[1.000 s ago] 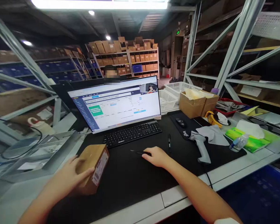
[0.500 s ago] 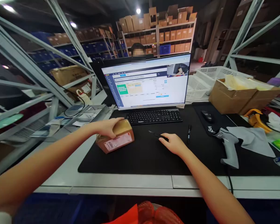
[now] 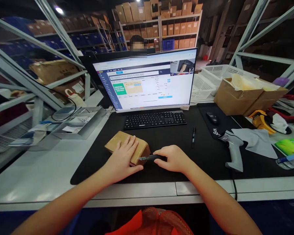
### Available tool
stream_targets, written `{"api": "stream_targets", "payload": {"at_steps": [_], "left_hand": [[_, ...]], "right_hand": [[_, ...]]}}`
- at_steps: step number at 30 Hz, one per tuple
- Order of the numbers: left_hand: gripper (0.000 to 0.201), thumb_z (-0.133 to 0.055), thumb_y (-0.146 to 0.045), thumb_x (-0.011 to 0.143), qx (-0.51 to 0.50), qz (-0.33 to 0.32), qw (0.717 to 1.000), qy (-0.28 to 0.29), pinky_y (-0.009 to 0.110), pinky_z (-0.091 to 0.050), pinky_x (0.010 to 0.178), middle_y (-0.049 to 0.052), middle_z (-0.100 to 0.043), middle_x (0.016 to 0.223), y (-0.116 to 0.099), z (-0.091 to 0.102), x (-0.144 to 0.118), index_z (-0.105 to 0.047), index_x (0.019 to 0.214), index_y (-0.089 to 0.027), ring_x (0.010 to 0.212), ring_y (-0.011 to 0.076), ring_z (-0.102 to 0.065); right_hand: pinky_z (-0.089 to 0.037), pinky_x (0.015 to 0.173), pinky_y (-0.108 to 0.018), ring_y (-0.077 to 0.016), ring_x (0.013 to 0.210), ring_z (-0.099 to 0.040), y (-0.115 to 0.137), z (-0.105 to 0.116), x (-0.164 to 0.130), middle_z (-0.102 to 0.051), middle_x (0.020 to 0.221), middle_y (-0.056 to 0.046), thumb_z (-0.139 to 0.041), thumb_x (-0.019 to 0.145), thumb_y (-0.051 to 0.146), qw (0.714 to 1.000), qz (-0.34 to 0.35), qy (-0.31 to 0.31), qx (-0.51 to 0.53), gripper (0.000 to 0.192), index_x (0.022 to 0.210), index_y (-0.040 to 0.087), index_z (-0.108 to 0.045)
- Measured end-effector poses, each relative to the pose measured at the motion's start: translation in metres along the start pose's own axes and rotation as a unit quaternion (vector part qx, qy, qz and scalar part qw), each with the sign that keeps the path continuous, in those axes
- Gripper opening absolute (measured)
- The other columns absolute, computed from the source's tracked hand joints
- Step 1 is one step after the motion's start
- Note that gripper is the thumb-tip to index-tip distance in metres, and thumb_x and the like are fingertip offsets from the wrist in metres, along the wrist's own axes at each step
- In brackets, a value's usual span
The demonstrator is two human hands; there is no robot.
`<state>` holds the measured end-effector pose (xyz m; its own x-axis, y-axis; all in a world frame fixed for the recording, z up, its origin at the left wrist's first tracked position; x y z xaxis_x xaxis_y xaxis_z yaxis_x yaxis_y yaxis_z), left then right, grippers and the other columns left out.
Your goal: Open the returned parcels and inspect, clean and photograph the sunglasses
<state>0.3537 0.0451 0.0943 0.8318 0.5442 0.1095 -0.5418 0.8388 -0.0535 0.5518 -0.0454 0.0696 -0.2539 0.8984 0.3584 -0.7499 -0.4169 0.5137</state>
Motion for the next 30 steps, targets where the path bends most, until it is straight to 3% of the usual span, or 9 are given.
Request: {"api": "stream_targets", "payload": {"at_steps": [4,7,14,23,30], "left_hand": [[0.066,-0.065,-0.036,0.074,-0.004,-0.018,0.987,-0.161,0.06,-0.033,0.113,0.018,-0.055,0.147,-0.009,-0.013,-0.007,-0.057,0.136,-0.012,0.142,0.0405,-0.043],[0.066,-0.065,-0.031,0.071,-0.019,-0.041,0.976,-0.212,0.056,-0.034,0.114,0.016,-0.06,0.143,-0.008,-0.014,-0.009,-0.058,0.134,-0.013,0.142,0.0389,-0.045],[0.067,-0.063,-0.026,0.07,-0.03,-0.053,0.967,-0.248,0.054,-0.035,0.113,0.015,-0.061,0.141,-0.008,-0.011,-0.009,-0.054,0.135,-0.015,0.142,0.0394,-0.045],[0.072,-0.062,-0.026,0.074,-0.031,-0.048,0.972,-0.229,0.054,-0.036,0.112,0.013,-0.063,0.14,-0.006,-0.014,-0.011,-0.044,0.144,-0.021,0.143,0.039,-0.044],[0.063,-0.063,-0.028,0.078,-0.036,-0.05,0.969,-0.239,0.053,-0.036,0.113,0.013,-0.065,0.137,-0.007,-0.013,-0.011,-0.048,0.139,-0.019,0.144,0.0387,-0.043]], "right_hand": [[-0.045,0.068,-0.028,-0.0166,0.072,-0.069,0.003,-0.002,0.001,-0.075,0.082,-0.002,-0.064,0.091,0.034,0.999,-0.004,0.033,-0.01,0.023,0.107,0.022,-0.076],[-0.043,0.066,-0.028,-0.0161,0.07,-0.068,0.003,-0.006,0.002,-0.073,0.079,-0.002,-0.064,0.091,0.036,0.999,-0.005,0.05,-0.018,0.024,0.107,0.022,-0.076],[-0.042,0.065,-0.028,-0.0161,0.07,-0.067,0.0,-0.01,0.004,-0.072,0.078,-0.002,-0.063,0.092,0.036,0.998,-0.019,0.05,-0.028,0.023,0.104,0.022,-0.076],[-0.043,0.065,-0.028,-0.0165,0.069,-0.067,-0.001,-0.012,0.005,-0.073,0.077,-0.002,-0.061,0.092,0.036,0.997,-0.018,0.056,-0.042,0.023,0.104,0.022,-0.076],[-0.038,0.064,-0.028,-0.0159,0.068,-0.064,-0.007,-0.015,0.003,-0.069,0.075,-0.003,-0.058,0.095,0.038,0.998,-0.001,0.027,-0.058,0.024,0.099,0.02,-0.072]]}}
Point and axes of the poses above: each hand's wrist, its own x-axis towards the middle knuckle, its own z-axis out of the back of the hand, y = z × x, the point moved 5 cm from there along x, towards the middle knuckle
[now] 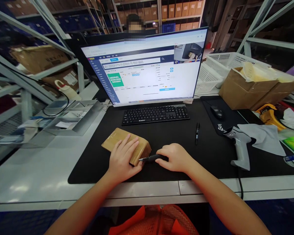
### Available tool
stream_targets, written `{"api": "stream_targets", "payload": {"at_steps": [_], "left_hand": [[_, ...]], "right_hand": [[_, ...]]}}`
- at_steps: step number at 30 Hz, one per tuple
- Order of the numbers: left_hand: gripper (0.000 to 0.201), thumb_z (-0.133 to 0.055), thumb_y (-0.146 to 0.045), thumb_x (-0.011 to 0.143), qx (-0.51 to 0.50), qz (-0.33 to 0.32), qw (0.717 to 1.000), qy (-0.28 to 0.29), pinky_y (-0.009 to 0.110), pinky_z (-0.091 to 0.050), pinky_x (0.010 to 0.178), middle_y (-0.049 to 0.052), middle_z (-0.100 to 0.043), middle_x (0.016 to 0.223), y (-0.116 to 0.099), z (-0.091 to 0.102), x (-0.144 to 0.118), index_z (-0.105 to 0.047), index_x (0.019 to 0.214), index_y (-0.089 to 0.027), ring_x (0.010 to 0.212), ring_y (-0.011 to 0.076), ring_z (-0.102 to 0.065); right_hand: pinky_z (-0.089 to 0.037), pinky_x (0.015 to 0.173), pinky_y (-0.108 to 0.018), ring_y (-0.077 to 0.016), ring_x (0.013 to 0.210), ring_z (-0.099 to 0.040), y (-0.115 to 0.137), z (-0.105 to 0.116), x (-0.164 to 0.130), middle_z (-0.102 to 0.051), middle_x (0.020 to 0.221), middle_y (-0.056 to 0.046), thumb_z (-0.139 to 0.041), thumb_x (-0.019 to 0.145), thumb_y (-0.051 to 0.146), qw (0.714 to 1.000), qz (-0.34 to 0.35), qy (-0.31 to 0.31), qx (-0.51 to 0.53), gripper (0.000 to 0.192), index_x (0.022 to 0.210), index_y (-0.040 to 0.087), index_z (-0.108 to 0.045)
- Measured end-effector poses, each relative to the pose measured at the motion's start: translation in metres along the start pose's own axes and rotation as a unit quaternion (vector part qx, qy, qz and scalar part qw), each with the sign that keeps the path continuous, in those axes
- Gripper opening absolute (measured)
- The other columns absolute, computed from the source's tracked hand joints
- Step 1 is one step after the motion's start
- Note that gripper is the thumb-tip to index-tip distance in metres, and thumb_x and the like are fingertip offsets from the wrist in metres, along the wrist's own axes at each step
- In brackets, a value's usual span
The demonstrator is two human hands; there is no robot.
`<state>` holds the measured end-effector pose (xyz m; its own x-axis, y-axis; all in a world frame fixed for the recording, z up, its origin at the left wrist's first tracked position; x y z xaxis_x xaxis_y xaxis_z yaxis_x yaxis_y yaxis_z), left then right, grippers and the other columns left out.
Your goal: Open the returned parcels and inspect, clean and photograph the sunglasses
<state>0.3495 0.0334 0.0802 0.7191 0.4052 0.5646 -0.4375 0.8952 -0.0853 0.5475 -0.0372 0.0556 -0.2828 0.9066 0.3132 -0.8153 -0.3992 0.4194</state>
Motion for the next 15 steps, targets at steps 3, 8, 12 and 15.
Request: {"api": "stream_targets", "payload": {"at_steps": [3,8,12,15], "left_hand": [[0.061,-0.063,-0.028,0.079,0.0,-0.002,1.0,-0.003,0.053,-0.036,0.112,0.013,-0.065,0.137,0.0,0.001,0.0,-0.05,0.137,-0.018,0.144,0.0386,-0.043],[0.056,-0.062,-0.03,0.079,-0.003,-0.002,1.0,0.008,0.053,-0.036,0.112,0.013,-0.065,0.137,0.001,0.0,-0.001,-0.055,0.133,-0.018,0.143,0.0386,-0.043],[0.055,-0.063,-0.032,0.08,-0.005,0.002,1.0,0.016,0.055,-0.035,0.113,0.013,-0.065,0.137,0.0,0.0,-0.004,-0.057,0.133,-0.018,0.143,0.0391,-0.043],[0.058,-0.067,-0.042,0.084,-0.031,-0.021,0.998,0.045,0.057,-0.032,0.116,0.015,-0.062,0.141,0.004,0.007,-0.005,-0.055,0.135,-0.019,0.145,0.0397,-0.04]], "right_hand": [[-0.036,0.062,-0.029,-0.0154,0.065,-0.062,0.0,-0.003,0.001,-0.067,0.073,-0.003,-0.055,0.097,0.039,1.0,0.02,-0.012,-0.017,0.026,0.096,0.018,-0.07],[-0.042,0.068,-0.03,-0.0192,0.073,-0.066,-0.024,-0.004,0.004,-0.072,0.081,-0.006,-0.05,0.099,0.044,0.999,0.0,-0.029,-0.044,0.033,0.099,0.018,-0.07],[-0.05,0.079,-0.033,-0.0254,0.091,-0.072,-0.075,0.018,-0.004,-0.076,0.102,-0.01,-0.049,0.099,0.044,0.975,-0.184,-0.118,-0.032,0.034,0.107,0.019,-0.072],[-0.053,0.08,-0.036,-0.0287,0.094,-0.072,-0.104,0.032,-0.016,-0.077,0.103,-0.01,-0.05,0.097,0.049,0.944,-0.291,-0.156,-0.017,0.039,0.11,0.02,-0.073]]}}
Point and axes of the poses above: each hand's wrist, its own x-axis towards the middle knuckle, its own z-axis out of the back of the hand, y = z × x, the point moved 5 cm from there along x, towards the middle knuckle
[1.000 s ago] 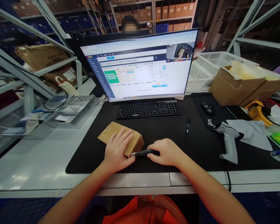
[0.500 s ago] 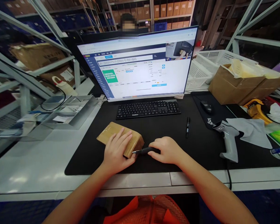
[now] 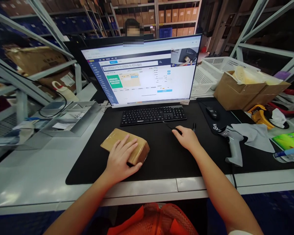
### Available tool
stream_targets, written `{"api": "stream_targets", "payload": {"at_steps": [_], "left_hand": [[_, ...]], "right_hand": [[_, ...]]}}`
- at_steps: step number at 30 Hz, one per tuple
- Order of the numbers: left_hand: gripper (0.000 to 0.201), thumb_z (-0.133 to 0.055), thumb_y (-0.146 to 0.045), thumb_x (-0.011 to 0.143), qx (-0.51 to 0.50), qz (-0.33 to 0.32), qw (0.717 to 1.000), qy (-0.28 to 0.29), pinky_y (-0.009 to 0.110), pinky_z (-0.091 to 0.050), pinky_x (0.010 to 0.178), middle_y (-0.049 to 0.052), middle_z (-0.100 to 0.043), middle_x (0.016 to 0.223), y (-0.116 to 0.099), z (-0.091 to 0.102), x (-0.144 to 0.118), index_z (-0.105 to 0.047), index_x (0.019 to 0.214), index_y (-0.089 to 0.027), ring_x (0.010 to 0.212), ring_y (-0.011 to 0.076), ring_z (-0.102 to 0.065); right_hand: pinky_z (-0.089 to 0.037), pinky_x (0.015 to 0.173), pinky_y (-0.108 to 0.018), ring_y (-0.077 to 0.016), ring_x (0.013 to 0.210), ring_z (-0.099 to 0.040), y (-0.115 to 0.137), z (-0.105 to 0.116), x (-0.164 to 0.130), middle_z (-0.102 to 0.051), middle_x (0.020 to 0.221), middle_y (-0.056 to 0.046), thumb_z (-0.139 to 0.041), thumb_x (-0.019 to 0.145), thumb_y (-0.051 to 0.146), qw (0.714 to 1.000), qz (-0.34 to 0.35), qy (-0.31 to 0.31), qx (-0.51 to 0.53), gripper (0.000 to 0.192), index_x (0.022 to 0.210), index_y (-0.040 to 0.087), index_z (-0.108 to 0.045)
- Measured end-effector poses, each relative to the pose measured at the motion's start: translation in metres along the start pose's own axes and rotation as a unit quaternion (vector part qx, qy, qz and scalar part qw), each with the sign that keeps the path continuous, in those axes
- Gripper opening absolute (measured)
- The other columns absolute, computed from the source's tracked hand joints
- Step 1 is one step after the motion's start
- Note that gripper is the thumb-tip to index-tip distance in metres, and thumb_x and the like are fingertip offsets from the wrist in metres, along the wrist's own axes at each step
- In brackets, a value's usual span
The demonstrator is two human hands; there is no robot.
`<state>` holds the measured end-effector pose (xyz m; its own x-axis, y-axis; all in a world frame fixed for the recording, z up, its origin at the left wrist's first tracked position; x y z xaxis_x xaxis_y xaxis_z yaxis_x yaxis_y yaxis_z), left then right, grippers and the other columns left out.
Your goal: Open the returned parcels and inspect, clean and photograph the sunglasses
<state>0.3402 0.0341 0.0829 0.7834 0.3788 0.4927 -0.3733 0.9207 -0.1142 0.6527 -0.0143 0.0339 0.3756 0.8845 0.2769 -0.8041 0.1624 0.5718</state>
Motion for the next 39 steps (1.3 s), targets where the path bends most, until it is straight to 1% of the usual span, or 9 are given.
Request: {"api": "stream_targets", "payload": {"at_steps": [3,6,11,15,18,22,27,32,39], "left_hand": [[0.065,-0.07,-0.05,0.085,-0.06,-0.008,0.997,0.057,0.057,-0.03,0.12,0.015,-0.048,0.154,0.021,0.016,-0.004,-0.052,0.14,-0.021,0.152,0.0375,-0.027],[0.069,-0.07,-0.048,0.085,-0.086,0.102,0.988,0.084,0.056,-0.03,0.122,0.012,-0.03,0.165,0.068,0.03,-0.014,-0.047,0.146,-0.024,0.155,0.0359,-0.02],[0.076,-0.067,-0.051,0.086,-0.138,0.249,0.952,0.114,0.043,-0.05,0.107,0.011,-0.051,0.152,0.119,0.024,-0.038,-0.04,0.152,-0.024,0.132,0.0298,-0.056],[0.063,-0.065,-0.054,0.087,-0.046,0.232,0.971,0.039,0.039,-0.058,0.083,0.011,-0.073,0.119,0.09,0.026,-0.041,-0.056,0.14,-0.021,0.099,0.028,-0.072],[0.05,-0.064,-0.057,0.087,0.022,0.134,0.989,-0.065,0.037,-0.055,0.067,0.01,-0.077,0.087,0.036,0.033,-0.041,-0.07,0.116,-0.018,0.072,0.0248,-0.072],[0.033,-0.063,-0.045,0.093,0.013,0.004,0.997,-0.08,0.034,-0.045,0.055,0.005,-0.073,0.072,-0.02,0.033,-0.05,-0.069,0.112,-0.019,0.061,0.0192,-0.068],[0.03,-0.062,-0.039,0.096,-0.003,0.024,0.998,-0.064,0.036,-0.042,0.055,0.004,-0.076,0.078,-0.016,0.034,-0.069,-0.063,0.116,-0.017,0.064,0.0189,-0.07],[0.028,-0.056,-0.036,0.099,0.005,0.014,0.999,-0.047,0.037,-0.042,0.054,0.004,-0.076,0.08,-0.011,0.035,-0.076,-0.062,0.118,-0.015,0.063,0.0202,-0.07],[0.03,-0.051,-0.034,0.101,0.005,-0.001,0.999,-0.054,0.036,-0.039,0.052,0.006,-0.076,0.078,-0.013,0.036,-0.073,-0.062,0.118,-0.012,0.06,0.0204,-0.068]], "right_hand": [[-0.054,0.082,-0.037,-0.0286,0.094,-0.073,-0.009,0.002,0.002,-0.077,0.105,-0.01,-0.05,0.096,0.052,1.0,-0.016,-0.001,0.016,0.042,0.111,0.02,-0.074],[-0.056,0.081,-0.037,-0.0275,0.092,-0.074,-0.003,-0.004,-0.001,-0.078,0.104,-0.009,-0.053,0.095,0.052,0.999,0.002,0.015,0.028,0.041,0.11,0.021,-0.075],[-0.058,0.078,-0.037,-0.0282,0.09,-0.074,0.011,-0.013,-0.007,-0.078,0.103,-0.011,-0.052,0.095,0.05,0.998,0.023,0.036,0.047,0.041,0.11,0.019,-0.074],[-0.058,0.083,-0.039,-0.0281,0.095,-0.074,0.026,-0.006,-0.015,-0.077,0.107,-0.011,-0.051,0.095,0.047,0.995,0.048,0.005,0.086,0.04,0.116,0.017,-0.069],[-0.058,0.083,-0.038,-0.0269,0.095,-0.073,0.052,0.014,-0.03,-0.076,0.106,-0.01,-0.051,0.096,0.045,0.991,0.091,-0.04,0.087,0.037,0.117,0.019,-0.068],[-0.057,0.079,-0.035,-0.0248,0.091,-0.072,0.108,0.036,-0.063,-0.074,0.104,-0.011,-0.048,0.1,0.041,0.982,0.19,0.001,-0.011,0.035,0.122,0.022,-0.067],[-0.046,0.056,-0.033,-0.0203,0.064,-0.067,0.161,0.029,-0.1,-0.072,0.085,-0.006,-0.044,0.103,0.035,0.94,0.281,0.108,-0.163,0.037,0.133,0.024,-0.062],[-0.04,0.052,-0.033,-0.0194,0.062,-0.067,0.188,0.012,-0.109,-0.076,0.093,-0.008,-0.048,0.1,0.03,0.906,0.32,0.12,-0.248,0.032,0.126,0.024,-0.067],[-0.03,0.046,-0.033,-0.0174,0.05,-0.062,0.212,0.002,-0.108,-0.072,0.071,-0.005,-0.058,0.092,0.025,0.893,0.303,0.119,-0.311,0.035,0.126,0.022,-0.067]]}}
Point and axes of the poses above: each hand's wrist, its own x-axis towards the middle knuckle, its own z-axis out of the back of the hand, y = z × x, the point moved 5 cm from there along x, towards the middle knuckle
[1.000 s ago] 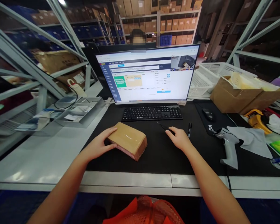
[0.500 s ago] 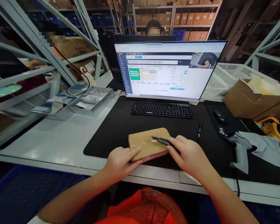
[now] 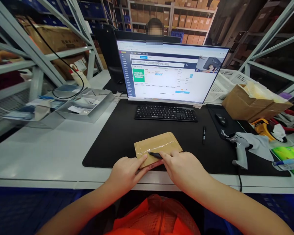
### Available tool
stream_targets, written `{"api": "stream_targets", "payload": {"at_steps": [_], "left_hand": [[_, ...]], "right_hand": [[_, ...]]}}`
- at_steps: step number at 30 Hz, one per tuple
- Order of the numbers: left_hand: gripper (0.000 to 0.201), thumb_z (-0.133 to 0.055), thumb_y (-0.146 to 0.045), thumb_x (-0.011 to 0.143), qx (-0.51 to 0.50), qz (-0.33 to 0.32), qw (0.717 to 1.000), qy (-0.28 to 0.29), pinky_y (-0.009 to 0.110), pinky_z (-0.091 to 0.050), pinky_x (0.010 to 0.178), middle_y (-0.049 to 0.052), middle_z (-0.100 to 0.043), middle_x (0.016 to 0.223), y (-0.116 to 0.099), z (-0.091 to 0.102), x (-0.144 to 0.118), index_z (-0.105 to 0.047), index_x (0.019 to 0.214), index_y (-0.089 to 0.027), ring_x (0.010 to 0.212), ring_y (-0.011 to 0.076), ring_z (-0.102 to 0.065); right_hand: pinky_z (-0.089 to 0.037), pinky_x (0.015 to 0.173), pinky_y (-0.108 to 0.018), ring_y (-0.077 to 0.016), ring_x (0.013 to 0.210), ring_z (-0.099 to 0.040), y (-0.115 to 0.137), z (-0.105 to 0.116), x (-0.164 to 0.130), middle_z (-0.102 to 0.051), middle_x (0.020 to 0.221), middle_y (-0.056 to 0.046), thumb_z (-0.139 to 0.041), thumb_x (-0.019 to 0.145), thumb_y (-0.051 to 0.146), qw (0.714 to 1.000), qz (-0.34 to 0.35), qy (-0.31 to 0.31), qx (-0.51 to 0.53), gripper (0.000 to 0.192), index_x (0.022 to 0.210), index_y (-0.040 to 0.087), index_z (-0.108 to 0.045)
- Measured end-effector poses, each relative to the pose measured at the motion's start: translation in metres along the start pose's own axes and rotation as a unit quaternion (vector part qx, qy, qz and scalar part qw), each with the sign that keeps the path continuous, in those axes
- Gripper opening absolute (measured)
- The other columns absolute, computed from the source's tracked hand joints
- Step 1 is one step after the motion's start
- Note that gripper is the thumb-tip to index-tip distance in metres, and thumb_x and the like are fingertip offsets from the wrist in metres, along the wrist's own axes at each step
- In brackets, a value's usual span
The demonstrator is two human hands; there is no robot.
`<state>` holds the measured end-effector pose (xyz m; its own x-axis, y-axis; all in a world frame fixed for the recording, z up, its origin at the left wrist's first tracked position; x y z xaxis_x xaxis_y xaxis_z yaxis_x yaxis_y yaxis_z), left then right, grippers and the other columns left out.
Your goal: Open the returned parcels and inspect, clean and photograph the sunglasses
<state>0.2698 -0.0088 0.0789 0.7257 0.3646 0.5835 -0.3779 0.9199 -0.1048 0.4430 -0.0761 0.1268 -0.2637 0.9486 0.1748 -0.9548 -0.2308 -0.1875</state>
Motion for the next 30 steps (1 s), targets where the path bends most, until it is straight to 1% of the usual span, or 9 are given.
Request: {"api": "stream_targets", "payload": {"at_steps": [5,10,15,17,20,22,25,27,30], "left_hand": [[0.031,-0.053,-0.036,0.1,-0.017,0.009,1.0,0.006,0.036,-0.038,0.053,0.004,-0.075,0.078,0.004,-0.002,-0.004,-0.062,0.119,-0.013,0.062,0.021,-0.069],[0.031,-0.055,-0.037,0.099,-0.01,0.02,1.0,0.016,0.037,-0.038,0.053,0.0,-0.073,0.073,0.004,-0.003,-0.005,-0.063,0.12,-0.015,0.057,0.0209,-0.066],[0.037,-0.048,-0.042,0.101,-0.02,0.016,0.999,0.039,0.036,-0.039,0.056,0.004,-0.075,0.08,0.006,0.007,0.001,-0.067,0.114,-0.014,0.065,0.0208,-0.068],[0.039,-0.042,-0.042,0.103,-0.033,-0.003,0.997,0.075,0.035,-0.04,0.057,0.004,-0.074,0.079,0.007,0.012,0.016,-0.072,0.099,-0.017,0.067,0.0196,-0.068],[0.041,-0.044,-0.04,0.101,-0.043,-0.049,0.984,0.167,0.033,-0.043,0.063,0.004,-0.069,0.078,0.012,0.008,0.057,-0.073,0.079,-0.022,0.074,0.0193,-0.066],[0.029,-0.054,-0.042,0.095,-0.046,-0.053,0.971,0.226,0.033,-0.048,0.074,0.007,-0.07,0.101,0.018,0.0,0.09,-0.075,0.096,-0.022,0.09,0.0224,-0.067],[0.047,-0.062,-0.041,0.085,-0.066,-0.026,0.944,0.322,0.035,-0.052,0.084,0.01,-0.066,0.122,0.027,-0.016,0.13,-0.065,0.127,-0.02,0.103,0.0263,-0.066],[0.053,-0.063,-0.037,0.08,-0.065,-0.021,0.926,0.372,0.036,-0.053,0.085,0.011,-0.067,0.121,0.026,-0.025,0.146,-0.063,0.13,-0.02,0.104,0.0278,-0.067],[0.047,-0.066,-0.032,0.074,-0.036,-0.038,0.915,0.399,0.037,-0.054,0.083,0.012,-0.072,0.113,0.018,-0.031,0.158,-0.068,0.12,-0.02,0.101,0.0305,-0.07]], "right_hand": [[-0.03,0.046,-0.03,-0.0164,0.052,-0.064,-0.007,0.001,-0.002,-0.074,0.079,-0.004,-0.053,0.098,0.032,0.997,-0.057,0.045,-0.01,0.032,0.127,0.028,-0.066],[-0.029,0.046,-0.029,-0.0189,0.055,-0.067,-0.034,0.001,-0.017,-0.071,0.075,-0.002,-0.048,0.101,0.037,0.989,-0.108,0.095,-0.042,0.037,0.135,0.032,-0.062],[-0.042,0.053,-0.031,-0.0268,0.07,-0.073,-0.104,-0.012,-0.056,-0.078,0.093,-0.007,-0.052,0.097,0.04,0.962,-0.244,0.094,-0.078,0.036,0.126,0.031,-0.071],[-0.048,0.058,-0.036,-0.0312,0.075,-0.074,-0.136,-0.028,-0.068,-0.079,0.096,-0.011,-0.052,0.096,0.038,0.941,-0.314,0.101,-0.081,0.036,0.122,0.026,-0.074],[-0.054,0.076,-0.044,-0.0352,0.093,-0.074,-0.164,-0.063,-0.068,-0.077,0.107,-0.018,-0.051,0.095,0.032,0.921,-0.378,0.087,0.034,0.038,0.123,0.018,-0.073],[-0.054,0.088,-0.047,-0.0347,0.102,-0.072,-0.166,-0.085,-0.056,-0.074,0.114,-0.021,-0.052,0.093,0.026,0.914,-0.382,0.064,0.12,0.039,0.123,0.012,-0.072],[-0.052,0.097,-0.044,-0.0308,0.111,-0.07,-0.15,-0.098,-0.032,-0.072,0.122,-0.019,-0.054,0.093,0.025,0.918,-0.353,0.024,0.179,0.038,0.124,0.013,-0.071],[-0.051,0.103,-0.041,-0.0276,0.12,-0.066,-0.133,-0.094,-0.017,-0.069,0.13,-0.015,-0.05,0.098,0.033,0.922,-0.317,-0.015,0.22,0.04,0.129,0.015,-0.068],[-0.05,0.106,-0.036,-0.0211,0.125,-0.063,-0.107,-0.083,0.0,-0.067,0.135,-0.011,-0.032,0.105,0.042,0.91,-0.269,-0.074,0.306,0.05,0.136,0.018,-0.063]]}}
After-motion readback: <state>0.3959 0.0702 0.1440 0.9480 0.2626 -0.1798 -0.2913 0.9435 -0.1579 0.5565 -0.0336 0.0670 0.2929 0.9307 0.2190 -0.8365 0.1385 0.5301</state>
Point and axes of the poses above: each hand's wrist, its own x-axis towards the middle knuckle, its own z-axis out of the back of the hand, y = z × x, the point moved 5 cm from there along x, towards the middle knuckle
